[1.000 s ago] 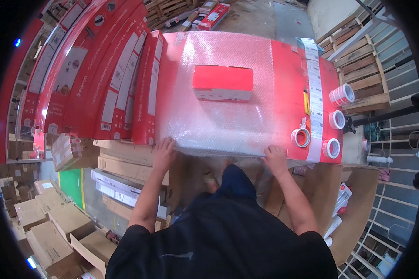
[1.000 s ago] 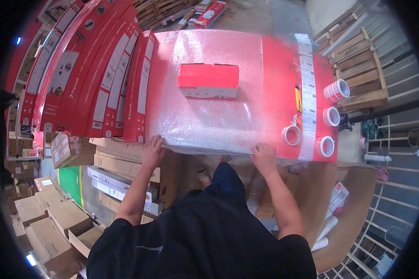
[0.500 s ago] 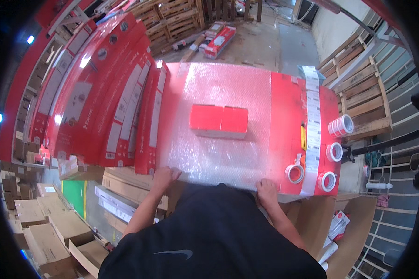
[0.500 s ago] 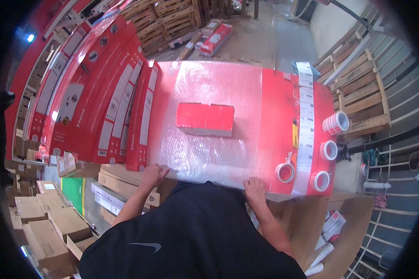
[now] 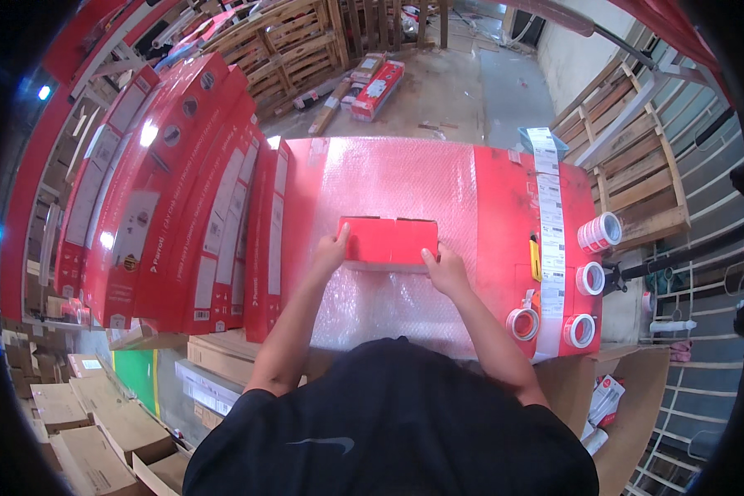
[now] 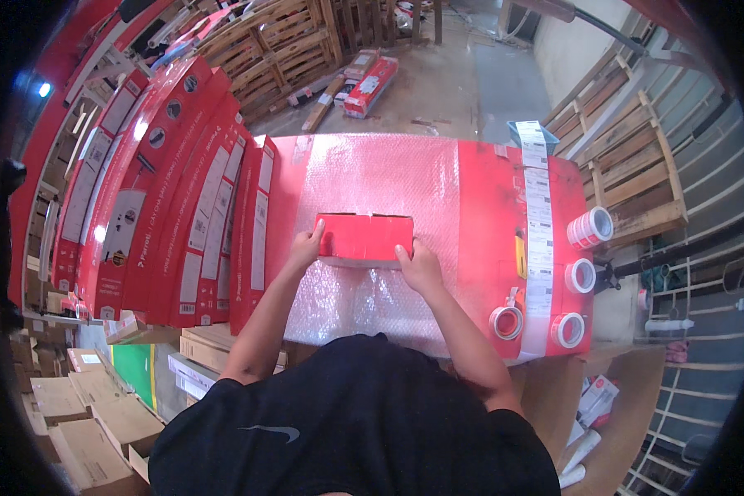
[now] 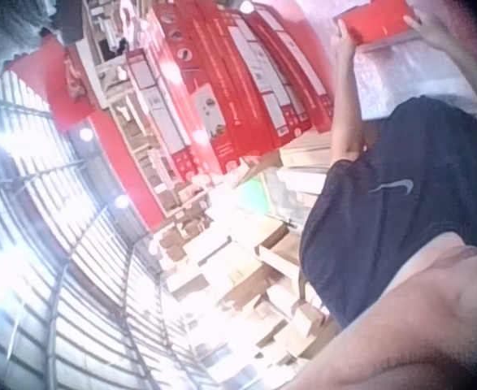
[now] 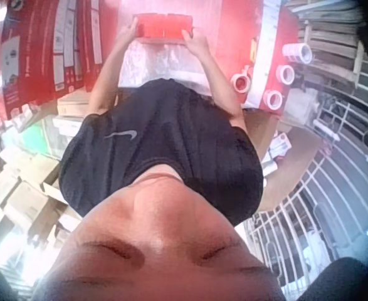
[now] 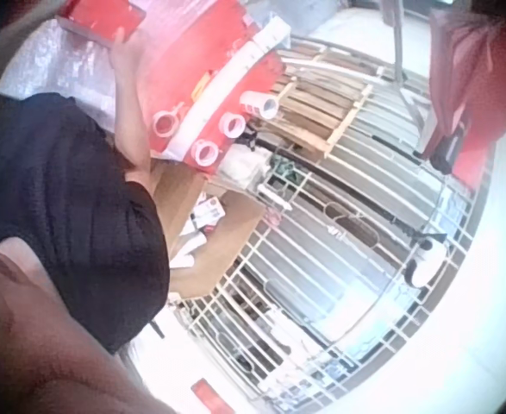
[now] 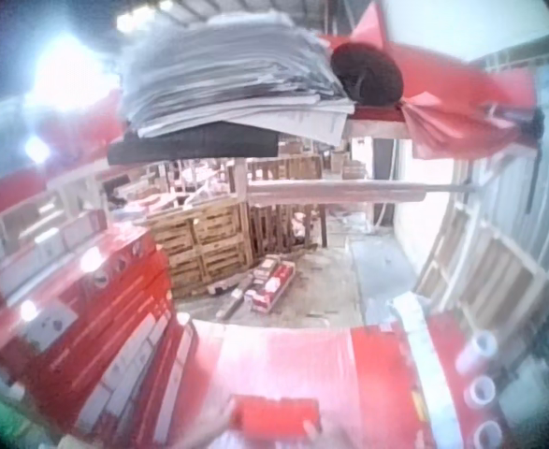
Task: The person wraps small red boxes in bubble wrap and secures them with tape on a red workbench. They handle multiple boxes one at a time, using a handheld tape dispenser and a box cutter to cut the bubble wrap.
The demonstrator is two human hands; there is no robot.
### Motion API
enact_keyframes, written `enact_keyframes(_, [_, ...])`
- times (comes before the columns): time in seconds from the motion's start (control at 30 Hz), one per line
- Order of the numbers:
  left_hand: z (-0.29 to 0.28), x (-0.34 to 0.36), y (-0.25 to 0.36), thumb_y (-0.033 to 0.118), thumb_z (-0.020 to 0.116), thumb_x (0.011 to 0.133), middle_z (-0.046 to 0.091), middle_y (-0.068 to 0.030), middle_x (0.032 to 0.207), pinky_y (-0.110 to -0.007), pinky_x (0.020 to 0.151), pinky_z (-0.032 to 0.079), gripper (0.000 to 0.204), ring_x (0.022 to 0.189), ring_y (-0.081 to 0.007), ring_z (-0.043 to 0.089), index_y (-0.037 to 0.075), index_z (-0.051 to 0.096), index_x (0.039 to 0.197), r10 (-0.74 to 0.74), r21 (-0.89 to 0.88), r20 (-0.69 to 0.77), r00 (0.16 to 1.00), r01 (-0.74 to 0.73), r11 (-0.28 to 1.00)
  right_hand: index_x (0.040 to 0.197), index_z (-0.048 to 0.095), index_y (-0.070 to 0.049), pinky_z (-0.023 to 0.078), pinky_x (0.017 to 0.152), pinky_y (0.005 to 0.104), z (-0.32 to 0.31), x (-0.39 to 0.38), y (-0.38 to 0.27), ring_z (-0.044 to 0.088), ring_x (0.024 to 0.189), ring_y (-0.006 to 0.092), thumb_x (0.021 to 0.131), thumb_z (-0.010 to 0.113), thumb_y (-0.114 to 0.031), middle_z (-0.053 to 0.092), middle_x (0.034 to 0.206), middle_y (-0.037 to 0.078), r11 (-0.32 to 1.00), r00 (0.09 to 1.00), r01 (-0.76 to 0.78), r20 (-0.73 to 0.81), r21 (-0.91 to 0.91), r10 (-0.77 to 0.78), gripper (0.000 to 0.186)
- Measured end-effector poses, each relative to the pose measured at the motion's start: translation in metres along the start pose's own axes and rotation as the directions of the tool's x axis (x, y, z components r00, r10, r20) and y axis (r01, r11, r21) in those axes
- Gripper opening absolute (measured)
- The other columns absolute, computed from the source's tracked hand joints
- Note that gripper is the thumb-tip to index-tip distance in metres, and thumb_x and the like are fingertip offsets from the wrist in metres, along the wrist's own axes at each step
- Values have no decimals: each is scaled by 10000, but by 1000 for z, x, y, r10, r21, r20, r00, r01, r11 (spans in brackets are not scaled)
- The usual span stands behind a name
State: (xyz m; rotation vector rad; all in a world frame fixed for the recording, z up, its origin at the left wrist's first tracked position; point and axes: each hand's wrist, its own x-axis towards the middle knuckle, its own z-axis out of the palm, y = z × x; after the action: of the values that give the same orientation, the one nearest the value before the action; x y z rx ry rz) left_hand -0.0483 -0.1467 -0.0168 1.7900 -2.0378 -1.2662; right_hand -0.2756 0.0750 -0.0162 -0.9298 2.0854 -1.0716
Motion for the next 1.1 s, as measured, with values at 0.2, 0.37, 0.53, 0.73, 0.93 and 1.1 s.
enact_keyframes(0.2, [-5,-6,-8,510,721,1025,817,-201,990,-406,834,584,603,929,-247,788,-69,789,1180,226,-205,48,973,-212,956,1324,664,46,643,621,377,1,-11,3,786,755,249,1064,688,-265,786,998,193,997,999,23,-41,68,-20,406])
enact_keyframes(0.37, [-7,-9,-5,525,709,1030,820,-190,964,-403,835,587,610,904,-243,790,-60,796,1175,258,-182,32,966,-248,952,1308,679,42,632,599,357,-2,-20,-12,775,735,209,1052,699,-228,792,1003,187,982,999,-15,-32,189,21,372])
enact_keyframes(0.53, [-8,-11,-11,493,649,1074,810,-207,1089,-399,907,571,596,1021,-253,774,-67,760,1246,264,-261,-12,964,-258,930,1297,697,31,630,713,411,-1,-21,-8,801,786,284,1039,707,-279,805,999,209,976,999,-14,-43,217,24,403])
enact_keyframes(0.73, [-27,-118,-114,280,575,1092,629,-155,786,-421,715,497,367,756,-226,632,-58,629,960,324,-114,-281,903,-367,923,1209,737,32,576,872,489,-42,-114,59,759,1033,416,1023,690,-429,762,1070,286,961,994,-106,-24,-256,104,500])
enact_keyframes(0.93, [1,-228,-248,177,812,976,617,-168,1354,-410,982,544,600,1144,-260,648,-15,500,1452,-250,-480,-118,961,165,862,1213,631,18,549,888,521,-18,-244,135,698,1099,448,864,868,-445,700,1186,275,910,917,-349,-283,-223,282,626])
enact_keyframes(1.1, [23,-199,-279,304,795,1009,704,-113,1181,-371,929,578,496,1065,-229,687,-49,620,1310,-300,-746,75,951,253,616,1011,648,17,535,849,510,12,-237,141,679,958,421,840,842,-305,686,987,217,868,902,-411,-262,-279,343,413])
